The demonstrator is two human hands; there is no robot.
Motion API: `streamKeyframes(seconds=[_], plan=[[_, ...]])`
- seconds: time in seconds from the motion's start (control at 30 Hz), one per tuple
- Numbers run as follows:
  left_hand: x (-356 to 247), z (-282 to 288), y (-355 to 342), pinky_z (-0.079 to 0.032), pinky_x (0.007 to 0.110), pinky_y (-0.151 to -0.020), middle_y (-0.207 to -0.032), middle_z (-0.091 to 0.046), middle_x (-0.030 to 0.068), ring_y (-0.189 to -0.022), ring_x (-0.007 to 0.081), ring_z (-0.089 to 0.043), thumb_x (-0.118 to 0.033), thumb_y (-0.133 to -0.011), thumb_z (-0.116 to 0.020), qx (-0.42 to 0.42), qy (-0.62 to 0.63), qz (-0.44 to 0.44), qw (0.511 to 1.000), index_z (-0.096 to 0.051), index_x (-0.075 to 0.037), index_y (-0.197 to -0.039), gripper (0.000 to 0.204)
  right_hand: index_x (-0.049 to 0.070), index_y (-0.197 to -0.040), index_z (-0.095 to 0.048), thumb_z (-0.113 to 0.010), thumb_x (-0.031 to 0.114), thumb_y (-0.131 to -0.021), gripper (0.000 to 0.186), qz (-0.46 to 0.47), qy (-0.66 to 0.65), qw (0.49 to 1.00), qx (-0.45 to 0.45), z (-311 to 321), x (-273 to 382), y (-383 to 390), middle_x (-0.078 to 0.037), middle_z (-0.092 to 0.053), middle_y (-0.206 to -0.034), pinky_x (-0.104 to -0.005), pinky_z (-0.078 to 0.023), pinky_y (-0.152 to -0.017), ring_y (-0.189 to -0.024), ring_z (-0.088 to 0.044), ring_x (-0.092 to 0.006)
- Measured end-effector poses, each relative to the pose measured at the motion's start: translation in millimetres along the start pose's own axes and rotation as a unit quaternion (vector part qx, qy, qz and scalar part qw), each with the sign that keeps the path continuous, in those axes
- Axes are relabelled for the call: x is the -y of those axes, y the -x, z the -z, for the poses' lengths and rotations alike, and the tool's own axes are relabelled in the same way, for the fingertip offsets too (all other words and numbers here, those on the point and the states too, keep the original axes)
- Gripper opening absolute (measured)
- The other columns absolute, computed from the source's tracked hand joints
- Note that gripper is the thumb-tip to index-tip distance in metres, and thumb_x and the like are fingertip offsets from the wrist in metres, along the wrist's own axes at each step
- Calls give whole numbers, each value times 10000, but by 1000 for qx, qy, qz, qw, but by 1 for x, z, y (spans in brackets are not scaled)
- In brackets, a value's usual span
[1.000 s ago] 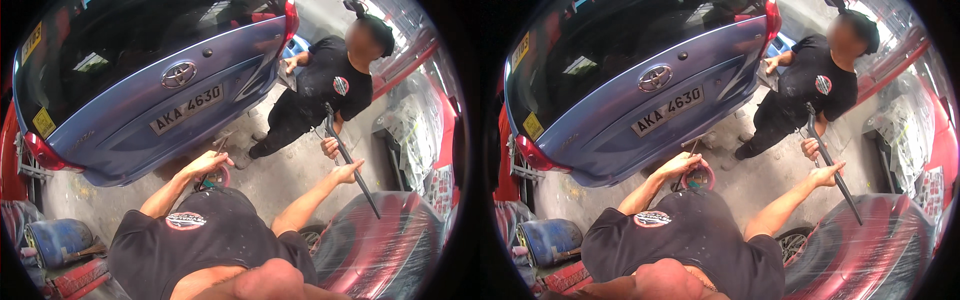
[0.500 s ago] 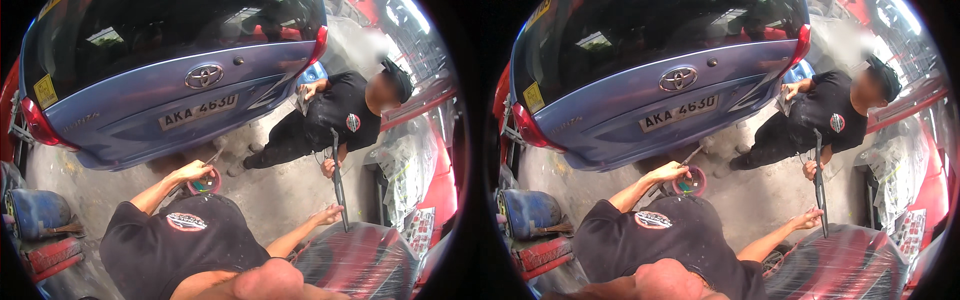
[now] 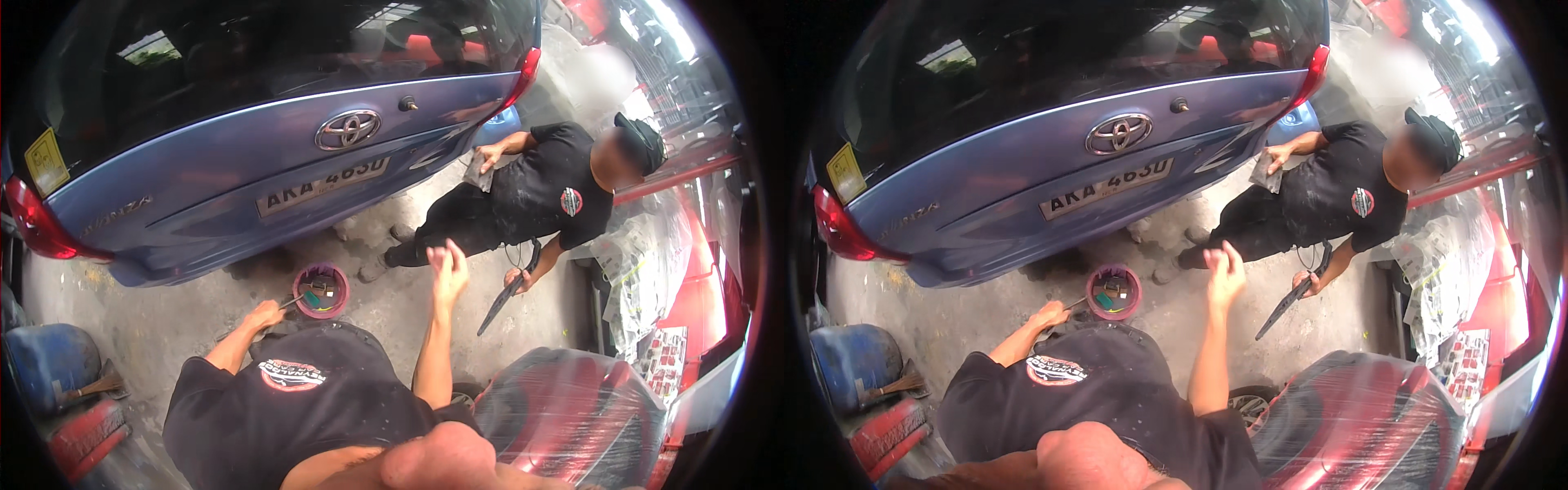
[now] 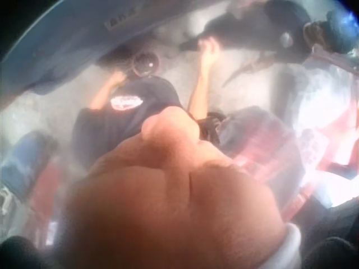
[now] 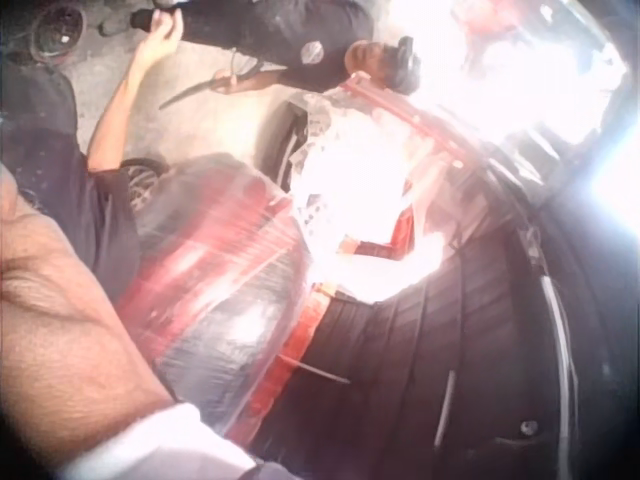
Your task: The person sands the rear of a vehicle around the wiper mount, removes the rear wiper blade by hand and with tools, and then prepares the area by applying a small component.
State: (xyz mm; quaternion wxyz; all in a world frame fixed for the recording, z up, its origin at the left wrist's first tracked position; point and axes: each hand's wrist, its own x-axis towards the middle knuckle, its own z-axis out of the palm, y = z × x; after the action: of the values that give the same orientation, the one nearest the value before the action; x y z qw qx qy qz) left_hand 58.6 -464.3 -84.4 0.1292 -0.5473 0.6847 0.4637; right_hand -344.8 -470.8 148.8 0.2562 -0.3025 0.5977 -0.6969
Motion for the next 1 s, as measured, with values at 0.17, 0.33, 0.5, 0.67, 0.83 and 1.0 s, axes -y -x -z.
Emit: streamKeyframes(seconds=[0.17, 0.33, 0.5, 0.67, 0.83, 1.0], plan=[[130, -78, -30, -508, 491, -877, -1048, -659, 299, -1031, 425, -644, -426, -846, -593, 32, -50, 60, 996, -697, 48, -998, 509, -61, -1042, -635, -603, 44, -965, 134, 101, 29, 987, 125, -120, 67, -65, -73, -660, -883, -284, -573, -737, -791, -659, -138], [181, -114, 19, -513, 486, -859, -1039, -667, 286, -1023, 411, -652, -444, -844, -605, -3, 32, 120, 992, -709, 20, -997, 499, -42, -1080, -622, -556, 101, -990, 181, 160, 96, 973, 139, -182, 77, -130, -95, -668, -840, -272, -563, -643, -718, -688, -169], [220, -145, 43, -515, 483, -842, -1023, -671, 283, -1011, 407, -657, -458, -852, -610, -72, 65, -9, 995, -716, 4, -990, 493, -44, -1125, -561, -545, 103, -997, 196, -16, -72, 990, 121, -179, 47, -137, -127, -647, -862, -314, -603, -614, -706, -704, -245], [131, -89, 66, -504, 467, -808, -959, -676, 270, -966, 408, -666, -471, -894, -577, -43, 125, 192, 972, -699, -11, -1022, 492, -25, -1008, -613, -608, 185, -976, 213, -26, 56, 980, 187, -169, 25, -67, -80, -648, -765, -292, -563, -590, -624, -663, -170], [62, -39, 80, -483, 431, -782, -868, -674, 241, -866, 392, -666, -363, -950, -536, -129, 292, -30, 947, -656, -2, -1031, 389, 6, -1000, -595, -590, 154, -984, 149, -261, 74, 907, 322, -102, -54, 21, -94, -648, -805, -323, -587, -588, -658, -684, -196], [-62, 49, 83, -490, 417, -786, -861, -671, 237, -874, 348, -677, -255, -936, -504, -120, 234, -15, 965, -673, -17, -998, 299, -2, -1032, -609, -568, 79, -943, 127, -516, -124, 791, 304, -61, -107, 57, -104, -635, -868, -390, -586, -755, -796, -692, -269]])
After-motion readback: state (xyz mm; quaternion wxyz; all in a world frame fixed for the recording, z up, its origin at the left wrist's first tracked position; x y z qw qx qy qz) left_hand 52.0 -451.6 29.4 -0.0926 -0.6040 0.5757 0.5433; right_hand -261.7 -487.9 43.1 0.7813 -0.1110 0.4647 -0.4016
